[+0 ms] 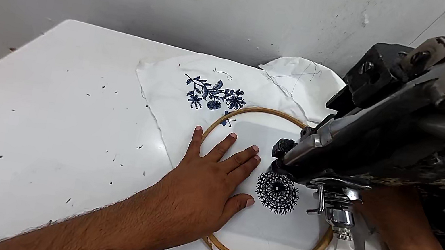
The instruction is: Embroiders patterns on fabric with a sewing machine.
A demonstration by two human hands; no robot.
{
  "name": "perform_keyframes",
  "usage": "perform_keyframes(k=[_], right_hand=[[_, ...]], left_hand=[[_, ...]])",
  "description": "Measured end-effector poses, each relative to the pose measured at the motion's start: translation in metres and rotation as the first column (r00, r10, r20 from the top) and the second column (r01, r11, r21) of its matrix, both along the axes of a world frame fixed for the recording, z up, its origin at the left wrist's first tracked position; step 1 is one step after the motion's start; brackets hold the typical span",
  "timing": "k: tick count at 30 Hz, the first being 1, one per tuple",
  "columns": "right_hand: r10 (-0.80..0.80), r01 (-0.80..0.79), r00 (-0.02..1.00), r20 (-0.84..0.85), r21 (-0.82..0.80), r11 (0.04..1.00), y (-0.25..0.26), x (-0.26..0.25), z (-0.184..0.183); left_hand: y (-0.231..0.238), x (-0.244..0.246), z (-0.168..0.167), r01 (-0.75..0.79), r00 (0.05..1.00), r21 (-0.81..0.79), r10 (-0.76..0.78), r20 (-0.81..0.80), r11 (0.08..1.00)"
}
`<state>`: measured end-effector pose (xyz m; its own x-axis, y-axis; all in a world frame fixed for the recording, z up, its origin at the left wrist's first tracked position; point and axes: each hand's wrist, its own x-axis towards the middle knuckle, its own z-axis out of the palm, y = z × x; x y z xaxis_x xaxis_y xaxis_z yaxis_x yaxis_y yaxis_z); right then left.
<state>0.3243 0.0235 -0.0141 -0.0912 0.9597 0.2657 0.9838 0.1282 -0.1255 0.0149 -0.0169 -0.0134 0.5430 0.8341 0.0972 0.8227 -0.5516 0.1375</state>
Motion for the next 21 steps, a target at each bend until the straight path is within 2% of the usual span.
perform_keyframes(k=[4,8,11,15,19,21], right_hand=[[-0.077,0.081,0.995,0.060,-0.075,0.994,0.007,0.011,-0.005],[0.038,-0.033,0.998,-0.044,0.120,0.992,-0.003,-0.014,0.005],[0.017,-0.013,0.998,-0.065,0.059,0.998,-0.001,-0.004,0.000],[-0.116,0.119,0.993,0.034,-0.092,0.989,0.008,0.006,-0.001],[-0.071,0.071,0.996,0.052,0.012,0.997,0.002,-0.004,-0.002],[-0.051,0.052,0.998,-0.034,0.022,0.998,0.002,0.005,-0.012]], left_hand=[[0.001,0.001,-0.001,0.008,1.000,-0.003,-0.008,0.004,1.000],[0.001,-0.001,0.002,0.001,1.000,-0.011,-0.002,-0.009,1.000],[0.000,-0.002,0.001,-0.001,1.000,-0.009,0.001,-0.007,1.000],[0.001,0.001,-0.001,0.014,1.000,0.003,-0.014,0.000,1.000],[0.001,-0.002,0.000,0.013,1.000,0.001,-0.013,0.005,1.000],[0.001,-0.003,0.001,0.009,1.000,0.001,-0.009,-0.011,1.000]])
